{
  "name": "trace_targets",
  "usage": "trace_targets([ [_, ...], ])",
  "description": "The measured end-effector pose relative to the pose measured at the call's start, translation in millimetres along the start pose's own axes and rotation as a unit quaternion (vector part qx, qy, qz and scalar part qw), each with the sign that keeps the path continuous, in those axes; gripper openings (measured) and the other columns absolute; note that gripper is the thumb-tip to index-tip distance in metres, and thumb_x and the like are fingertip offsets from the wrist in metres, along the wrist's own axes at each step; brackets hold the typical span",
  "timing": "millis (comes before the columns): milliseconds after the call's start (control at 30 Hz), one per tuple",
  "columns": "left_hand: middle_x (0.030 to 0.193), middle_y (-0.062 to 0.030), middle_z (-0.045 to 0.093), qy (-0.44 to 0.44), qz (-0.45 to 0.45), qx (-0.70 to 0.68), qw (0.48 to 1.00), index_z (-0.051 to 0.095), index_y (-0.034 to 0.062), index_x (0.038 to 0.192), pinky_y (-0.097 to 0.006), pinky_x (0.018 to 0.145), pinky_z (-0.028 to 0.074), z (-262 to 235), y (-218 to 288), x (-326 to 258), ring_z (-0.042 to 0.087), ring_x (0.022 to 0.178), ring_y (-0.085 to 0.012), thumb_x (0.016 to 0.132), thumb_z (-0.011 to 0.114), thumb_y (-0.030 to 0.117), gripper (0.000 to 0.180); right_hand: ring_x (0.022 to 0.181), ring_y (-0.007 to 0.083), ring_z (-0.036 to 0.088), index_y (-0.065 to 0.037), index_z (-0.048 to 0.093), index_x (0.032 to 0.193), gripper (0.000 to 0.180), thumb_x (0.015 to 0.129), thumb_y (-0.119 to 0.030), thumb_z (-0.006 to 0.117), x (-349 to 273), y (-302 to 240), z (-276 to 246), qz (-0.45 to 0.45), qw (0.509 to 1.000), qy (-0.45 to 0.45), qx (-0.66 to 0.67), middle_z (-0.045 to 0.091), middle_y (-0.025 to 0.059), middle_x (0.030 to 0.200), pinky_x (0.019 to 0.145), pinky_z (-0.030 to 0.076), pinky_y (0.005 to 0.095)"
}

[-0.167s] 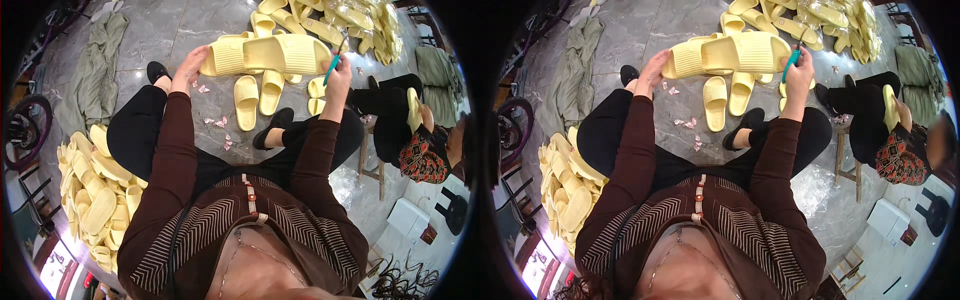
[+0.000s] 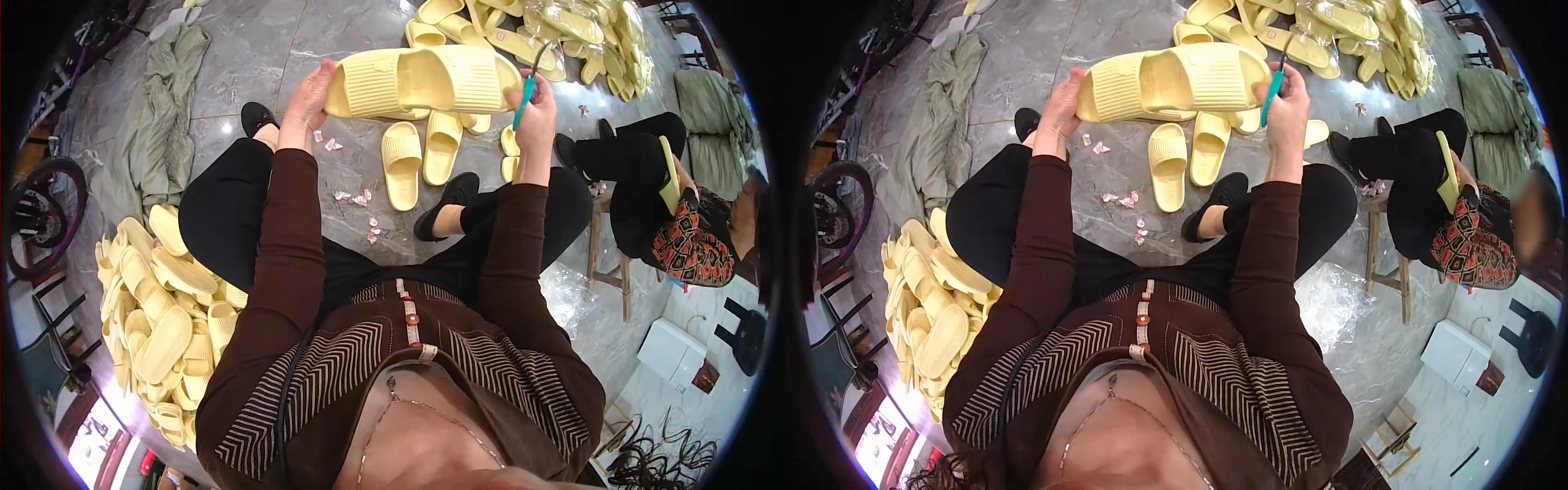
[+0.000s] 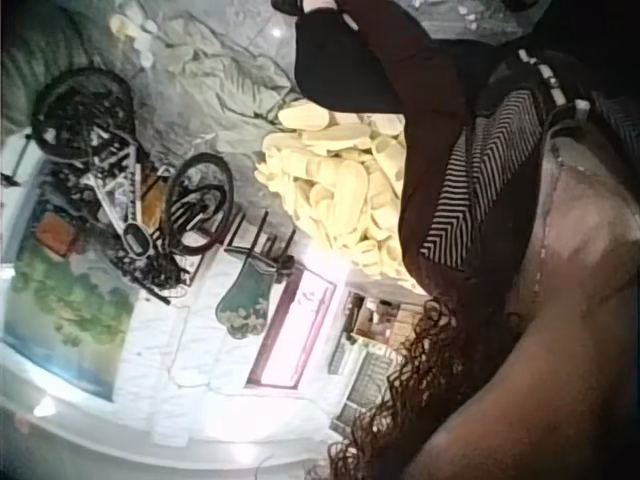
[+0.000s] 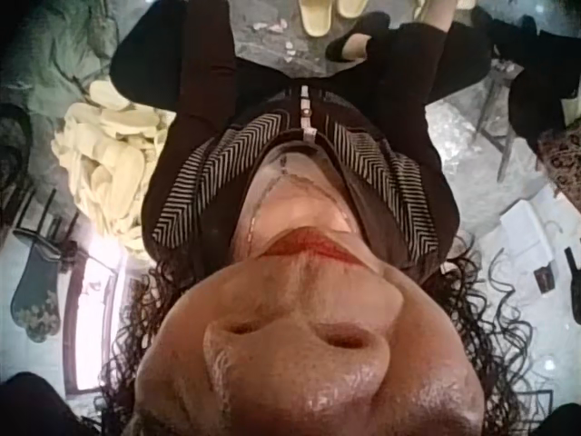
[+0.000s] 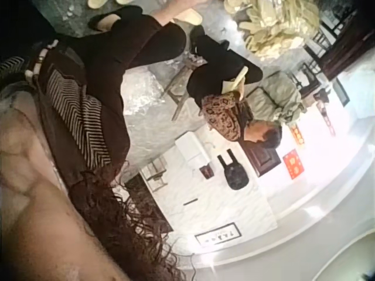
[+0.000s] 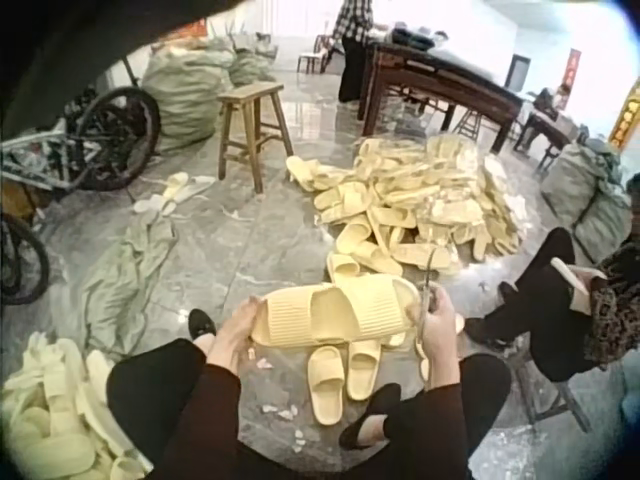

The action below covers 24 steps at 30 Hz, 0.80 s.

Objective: Trimming excess material from yellow foam slippers using scissors.

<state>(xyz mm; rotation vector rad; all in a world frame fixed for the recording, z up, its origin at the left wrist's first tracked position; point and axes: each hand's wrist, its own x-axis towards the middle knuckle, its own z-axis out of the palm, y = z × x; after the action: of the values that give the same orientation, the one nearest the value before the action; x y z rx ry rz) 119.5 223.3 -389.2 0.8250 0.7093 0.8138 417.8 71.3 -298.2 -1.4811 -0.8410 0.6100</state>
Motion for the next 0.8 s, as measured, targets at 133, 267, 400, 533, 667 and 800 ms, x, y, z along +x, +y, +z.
trace_targets([
  [133,0.099,-0.0050,0.060,0.001,0.022,0.030,0.999,0.055,0.0007,0.106,-0.027,0.079,0.045,22.3,21.0,-12.7,0.057,0.089,-0.0126,0.084,0.051,0.050,0.055,0.067,0.0038,0.048,-0.001,0.053,0.105,0.034,0.072,0.002,0.062,0.2,-6.0,1.8,-0.029,0.999,-0.018,0.041,0.056,-0.0017,0.078,0.058,0.038,0.0172],
  [267,0.098,-0.0053,0.060,-0.039,0.043,0.045,0.997,0.054,0.0004,0.106,-0.027,0.078,0.046,29.8,19.3,-17.3,0.057,0.087,-0.0128,0.084,0.050,0.051,0.056,0.066,0.0049,0.049,0.000,0.053,0.105,0.035,0.071,0.002,0.062,3.4,-3.2,4.0,-0.046,0.998,-0.041,0.017,0.056,-0.0014,0.079,0.059,0.039,0.0177],
  [400,0.096,-0.0060,0.060,-0.025,0.062,0.069,0.995,0.053,-0.0006,0.107,-0.028,0.075,0.047,29.5,13.1,-16.5,0.058,0.084,-0.0132,0.084,0.055,0.048,0.054,0.068,0.0057,0.050,0.000,0.053,0.106,0.037,0.071,0.001,0.062,4.0,4.2,11.1,-0.051,0.997,-0.043,-0.035,0.057,-0.0003,0.079,0.059,0.040,0.0188],
  [533,0.094,-0.0068,0.060,-0.078,0.034,0.063,0.994,0.051,-0.0019,0.108,-0.027,0.071,0.048,43.1,26.2,-26.4,0.059,0.081,-0.0136,0.082,0.062,0.036,0.047,0.071,0.0067,0.053,0.001,0.054,0.106,0.036,0.071,-0.003,0.064,12.7,40.7,7.4,-0.008,0.998,-0.065,0.015,0.058,0.0012,0.080,0.060,0.042,0.0194],
  [667,0.093,-0.0077,0.060,-0.013,0.031,0.076,0.997,0.053,-0.0031,0.105,-0.027,0.069,0.047,37.9,31.2,-37.4,0.058,0.079,-0.0141,0.077,0.068,0.022,0.040,0.075,0.0085,0.055,0.002,0.056,0.102,0.034,0.071,-0.008,0.065,24.8,71.8,17.7,-0.008,0.997,-0.077,0.002,0.059,0.0037,0.081,0.062,0.044,0.0205],
  [800,0.090,-0.0079,0.061,0.187,0.106,0.273,0.938,0.059,-0.0036,0.094,-0.026,0.068,0.045,49.4,87.8,-77.9,0.057,0.075,-0.0141,0.073,0.067,0.016,0.030,0.074,0.0120,0.058,0.003,0.053,0.106,0.035,0.074,-0.008,0.065,30.7,106.4,39.0,0.131,0.978,-0.105,0.125,0.061,0.0055,0.085,0.062,0.047,0.0249],
])
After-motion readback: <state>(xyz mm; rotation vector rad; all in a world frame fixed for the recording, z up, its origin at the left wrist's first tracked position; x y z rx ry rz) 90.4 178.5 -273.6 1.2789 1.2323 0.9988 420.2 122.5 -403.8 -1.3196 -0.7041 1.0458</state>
